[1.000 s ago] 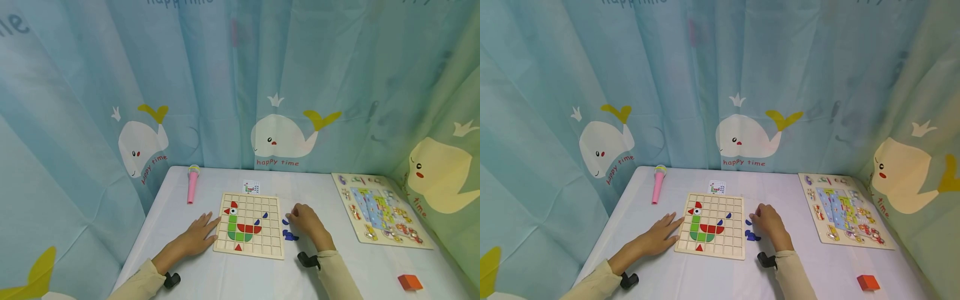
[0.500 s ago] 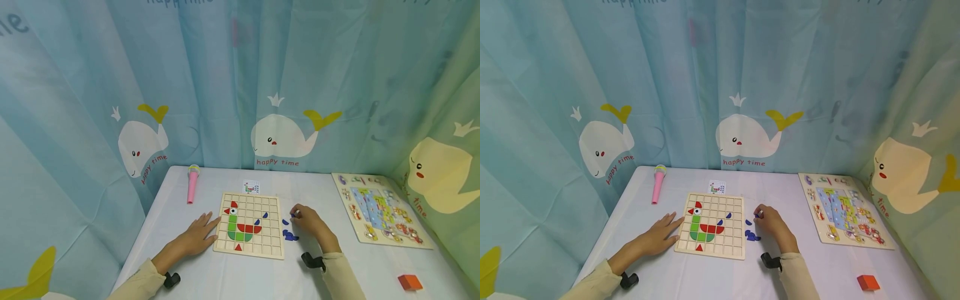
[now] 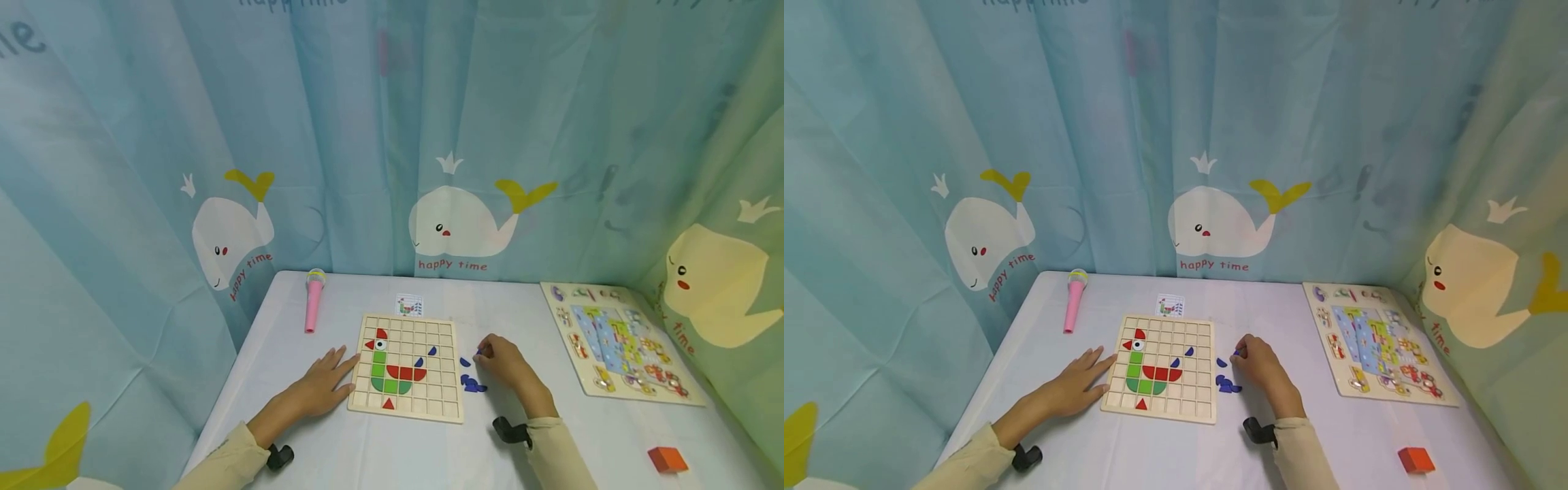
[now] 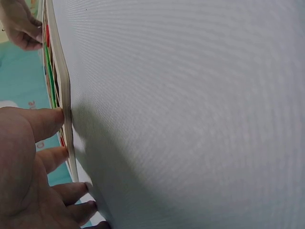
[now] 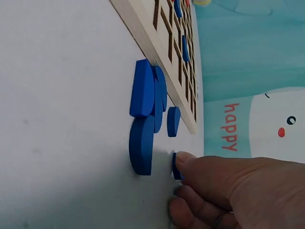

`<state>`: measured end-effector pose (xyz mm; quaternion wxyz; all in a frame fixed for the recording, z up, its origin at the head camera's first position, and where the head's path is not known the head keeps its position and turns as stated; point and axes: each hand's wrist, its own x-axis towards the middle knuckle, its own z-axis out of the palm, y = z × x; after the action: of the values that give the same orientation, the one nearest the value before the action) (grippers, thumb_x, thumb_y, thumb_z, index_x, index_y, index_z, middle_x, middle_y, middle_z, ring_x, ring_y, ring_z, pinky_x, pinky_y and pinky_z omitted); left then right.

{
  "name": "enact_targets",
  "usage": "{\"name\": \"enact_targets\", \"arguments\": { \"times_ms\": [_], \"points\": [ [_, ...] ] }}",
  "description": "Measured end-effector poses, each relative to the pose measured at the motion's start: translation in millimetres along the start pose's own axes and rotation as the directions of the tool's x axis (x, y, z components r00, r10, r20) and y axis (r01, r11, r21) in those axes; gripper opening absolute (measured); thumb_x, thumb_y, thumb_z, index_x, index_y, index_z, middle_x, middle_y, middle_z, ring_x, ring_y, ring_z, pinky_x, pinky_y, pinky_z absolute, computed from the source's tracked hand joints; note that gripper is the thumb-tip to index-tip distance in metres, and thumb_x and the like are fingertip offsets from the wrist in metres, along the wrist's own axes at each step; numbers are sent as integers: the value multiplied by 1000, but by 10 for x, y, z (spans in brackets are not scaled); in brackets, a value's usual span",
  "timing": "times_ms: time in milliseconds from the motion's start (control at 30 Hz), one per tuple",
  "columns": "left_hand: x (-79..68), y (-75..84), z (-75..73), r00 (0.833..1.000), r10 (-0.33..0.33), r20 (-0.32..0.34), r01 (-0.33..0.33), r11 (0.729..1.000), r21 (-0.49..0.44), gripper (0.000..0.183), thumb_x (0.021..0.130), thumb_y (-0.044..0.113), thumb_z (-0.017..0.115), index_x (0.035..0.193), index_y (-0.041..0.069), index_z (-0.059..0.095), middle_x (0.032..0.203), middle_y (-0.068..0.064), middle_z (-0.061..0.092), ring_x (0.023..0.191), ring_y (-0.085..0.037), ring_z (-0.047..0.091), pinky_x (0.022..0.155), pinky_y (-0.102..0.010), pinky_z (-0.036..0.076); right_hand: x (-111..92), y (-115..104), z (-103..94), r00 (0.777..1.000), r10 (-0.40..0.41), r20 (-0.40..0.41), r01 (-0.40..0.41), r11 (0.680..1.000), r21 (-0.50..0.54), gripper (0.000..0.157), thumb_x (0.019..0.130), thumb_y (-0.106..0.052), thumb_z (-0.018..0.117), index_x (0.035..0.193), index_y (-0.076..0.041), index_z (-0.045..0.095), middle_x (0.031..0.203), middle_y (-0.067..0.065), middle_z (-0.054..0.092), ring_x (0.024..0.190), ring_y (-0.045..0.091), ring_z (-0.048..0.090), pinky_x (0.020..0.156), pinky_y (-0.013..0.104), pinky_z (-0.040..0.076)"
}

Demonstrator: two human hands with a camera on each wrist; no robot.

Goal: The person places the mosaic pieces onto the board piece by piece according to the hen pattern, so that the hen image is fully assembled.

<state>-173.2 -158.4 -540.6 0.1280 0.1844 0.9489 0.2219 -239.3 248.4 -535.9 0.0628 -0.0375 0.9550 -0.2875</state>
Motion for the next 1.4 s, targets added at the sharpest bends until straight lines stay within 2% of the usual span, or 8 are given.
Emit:
{"name": "enact_targets", "arguments": {
  "times_ms": [333,500,733,900,1100,1400],
  "points": [
    [7,-8,7,1000,1,8,-1,1000,-8,62,109,37,57,165,18,39,173,-20,26,161,-43,20,128,-62,22,-14,-47,29,999,28,-17,-28,1000,5,20,97,-10,73,108,5,65,99,16,66,87,25,61,80,45,56],
    [8,-10,3,1000,1,7,-1,1000,3,62,109,37,58,165,18,39,173,-20,27,161,-43,20,128,-62,22,2,-40,51,1000,13,-22,-13,1000,-1,20,97,-9,74,108,5,65,99,16,66,87,25,61,79,45,56],
    [28,-40,21,1000,6,5,-6,1000,-1,62,109,37,58,165,18,39,173,-19,26,161,-43,20,127,-63,23,-7,-143,94,997,35,-76,-36,999,-15,22,96,-11,76,108,5,66,96,15,64,84,25,59,76,42,54],
    [39,-61,37,1000,1,3,-1,1000,0,62,109,38,57,165,19,38,173,-18,26,161,-42,19,128,-62,22,-67,-373,173,995,-19,-95,18,1000,-20,23,95,-12,78,107,6,68,95,14,66,82,23,62,72,42,57],
    [35,-47,29,1000,-2,4,2,1000,1,62,109,38,58,165,19,39,173,-19,26,161,-42,19,128,-62,22,-160,-614,326,991,-116,-67,113,993,-42,19,94,-12,80,102,1,69,92,8,65,82,20,60,74,40,56],
    [29,-41,28,1000,5,0,-5,1000,3,62,109,37,57,165,18,38,173,-19,25,161,-42,19,128,-63,22,-154,-737,418,992,-123,-15,122,991,-55,15,92,-9,82,97,-2,70,90,5,65,81,18,61,74,39,56]
  ]
}}
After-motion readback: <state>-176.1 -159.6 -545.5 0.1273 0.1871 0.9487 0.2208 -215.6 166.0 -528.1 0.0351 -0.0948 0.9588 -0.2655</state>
